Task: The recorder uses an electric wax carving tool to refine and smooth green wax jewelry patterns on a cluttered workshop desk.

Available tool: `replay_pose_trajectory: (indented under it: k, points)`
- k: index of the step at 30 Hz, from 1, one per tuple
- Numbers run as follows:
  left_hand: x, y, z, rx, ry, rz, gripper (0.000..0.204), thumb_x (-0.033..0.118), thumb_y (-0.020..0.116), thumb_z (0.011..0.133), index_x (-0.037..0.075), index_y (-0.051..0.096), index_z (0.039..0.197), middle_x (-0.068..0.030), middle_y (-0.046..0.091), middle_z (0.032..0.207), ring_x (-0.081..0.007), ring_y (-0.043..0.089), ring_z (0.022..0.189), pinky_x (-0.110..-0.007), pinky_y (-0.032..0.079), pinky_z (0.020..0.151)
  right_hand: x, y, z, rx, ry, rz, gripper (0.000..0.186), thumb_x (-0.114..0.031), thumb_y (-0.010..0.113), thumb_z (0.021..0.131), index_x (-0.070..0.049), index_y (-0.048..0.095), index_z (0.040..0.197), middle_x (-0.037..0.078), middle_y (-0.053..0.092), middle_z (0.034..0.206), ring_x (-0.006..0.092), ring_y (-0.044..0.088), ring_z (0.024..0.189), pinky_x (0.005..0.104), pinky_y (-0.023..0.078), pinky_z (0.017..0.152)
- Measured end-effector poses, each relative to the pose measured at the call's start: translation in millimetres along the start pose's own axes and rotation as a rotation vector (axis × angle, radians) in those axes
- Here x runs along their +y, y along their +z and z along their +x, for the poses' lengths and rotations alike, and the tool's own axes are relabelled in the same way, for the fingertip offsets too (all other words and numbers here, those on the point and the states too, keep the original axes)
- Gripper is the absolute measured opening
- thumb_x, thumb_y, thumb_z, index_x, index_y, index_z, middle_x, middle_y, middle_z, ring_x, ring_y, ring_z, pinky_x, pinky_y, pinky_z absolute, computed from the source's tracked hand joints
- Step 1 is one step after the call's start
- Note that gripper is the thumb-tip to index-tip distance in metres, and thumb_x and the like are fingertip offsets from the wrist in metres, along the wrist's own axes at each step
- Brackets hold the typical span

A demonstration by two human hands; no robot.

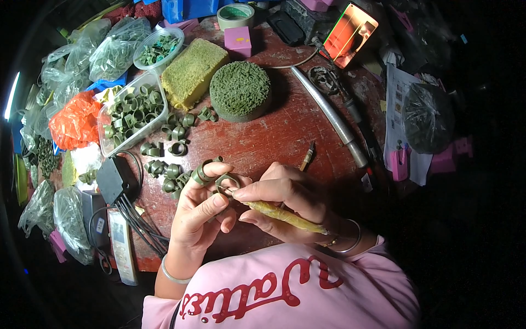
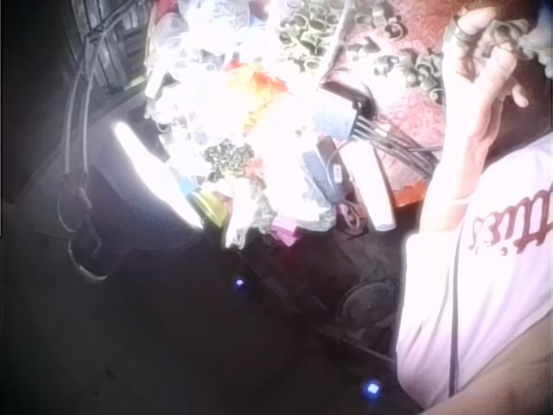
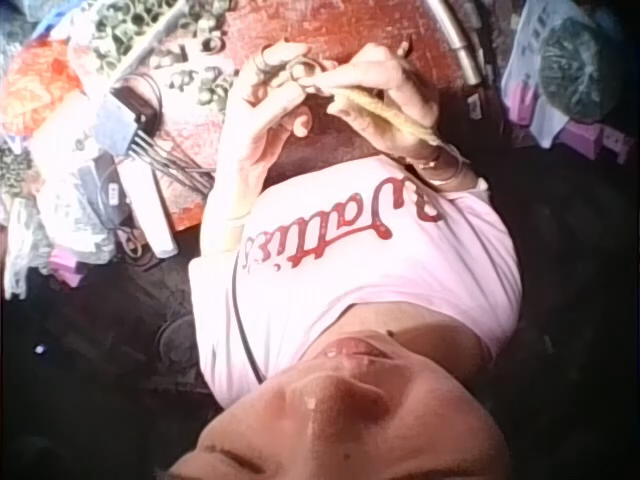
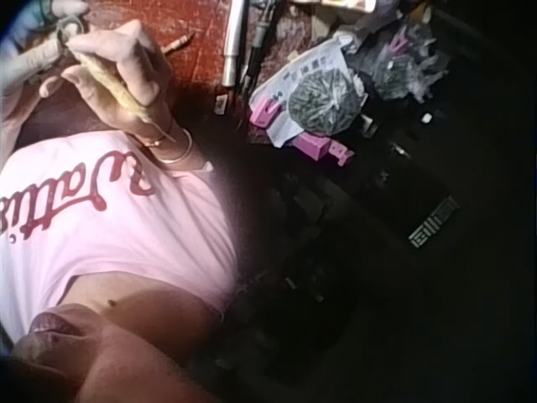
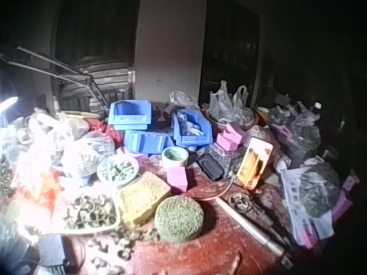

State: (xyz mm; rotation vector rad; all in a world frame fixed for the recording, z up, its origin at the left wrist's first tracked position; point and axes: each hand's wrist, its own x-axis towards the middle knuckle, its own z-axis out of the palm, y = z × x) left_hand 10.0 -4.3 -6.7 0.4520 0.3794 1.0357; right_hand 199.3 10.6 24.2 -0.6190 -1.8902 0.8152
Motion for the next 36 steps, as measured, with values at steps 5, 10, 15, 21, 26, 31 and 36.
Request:
replay_pose_trajectory:
  k: [5, 10, 15, 21, 26, 31, 36]
  points:
    - [0.1, 4.4, 2.2, 0.017, -0.006, 0.020, 0.039, 0.004, 0.061, 0.087, 0.004, 0.048, 0.124, -0.0192, 0.058, 0.114, -0.0224, 0.061, 0.098, -0.023, 0.053, 0.055, -2.9, -5.5, -5.8, 0.215, 0.110, 0.025, 0.026, -0.011, 0.063, 0.087, 0.002, 0.055, 0.108, 0.010, 0.064, 0.085, 0.0112, 0.054, 0.061, 0.0225, 0.043, 0.056]
    - [1.5, 2.4, -1.2, 0.033, -0.002, 0.025, 0.040, 0.003, 0.062, 0.086, 0.007, 0.049, 0.124, -0.0133, 0.059, 0.105, -0.0234, 0.061, 0.098, -0.022, 0.053, 0.054, 7.8, -41.2, 3.0, 0.465, 0.554, -0.166, 0.021, -0.014, 0.047, 0.097, -0.001, 0.058, 0.110, 0.004, 0.060, 0.069, 0.0056, 0.051, 0.056, 0.0169, 0.040, 0.054]
    - [0.4, 4.5, -2.8, -0.003, 0.021, -0.065, 0.039, 0.003, 0.061, 0.086, 0.008, 0.049, 0.123, -0.0078, 0.055, 0.097, -0.0223, 0.060, 0.097, -0.020, 0.051, 0.051, 53.9, -101.5, -26.8, 0.427, 0.459, -0.946, 0.015, -0.004, 0.065, 0.083, -0.002, 0.059, 0.096, 0.013, 0.060, 0.083, 0.0209, 0.060, 0.075, 0.0318, 0.047, 0.066]
    - [1.6, 3.4, -2.5, 0.030, 0.041, -0.059, 0.038, 0.004, 0.060, 0.087, 0.008, 0.050, 0.123, -0.0061, 0.052, 0.096, -0.0201, 0.059, 0.096, -0.019, 0.050, 0.052, 76.0, -126.3, -47.5, 0.306, 0.514, -1.104, 0.022, -0.006, 0.071, 0.075, -0.004, 0.058, 0.093, 0.015, 0.058, 0.086, 0.0318, 0.058, 0.078, 0.0381, 0.046, 0.067]
    - [1.0, 4.6, -2.3, 0.030, 0.052, -0.070, 0.037, 0.005, 0.059, 0.089, 0.009, 0.050, 0.124, -0.0066, 0.053, 0.097, -0.0193, 0.059, 0.097, -0.019, 0.050, 0.054, 71.0, -119.3, -46.2, 0.465, 0.301, -1.240, 0.023, -0.005, 0.068, 0.080, -0.004, 0.057, 0.101, 0.016, 0.059, 0.089, 0.0321, 0.058, 0.079, 0.0372, 0.046, 0.069]
    - [4.5, 9.4, -5.0, 0.183, 0.048, -0.070, 0.029, 0.020, 0.052, 0.094, 0.007, 0.049, 0.120, -0.0138, 0.055, 0.110, -0.0178, 0.056, 0.092, -0.019, 0.045, 0.052, 18.3, -56.1, -28.4, 0.634, 0.327, -0.837, 0.025, -0.009, 0.068, 0.084, 0.002, 0.057, 0.104, 0.010, 0.061, 0.091, 0.0145, 0.057, 0.085, 0.0273, 0.046, 0.076]
    - [4.4, -6.1, -1.0, 0.047, 0.024, -0.188, 0.031, 0.020, 0.053, 0.093, 0.006, 0.050, 0.120, -0.0136, 0.057, 0.106, -0.0201, 0.059, 0.095, -0.025, 0.050, 0.057, 1.4, -28.5, -35.2, 0.217, 0.195, -0.536, 0.035, -0.024, 0.071, 0.083, -0.001, 0.061, 0.107, 0.007, 0.065, 0.097, 0.0234, 0.061, 0.082, 0.0282, 0.047, 0.081]
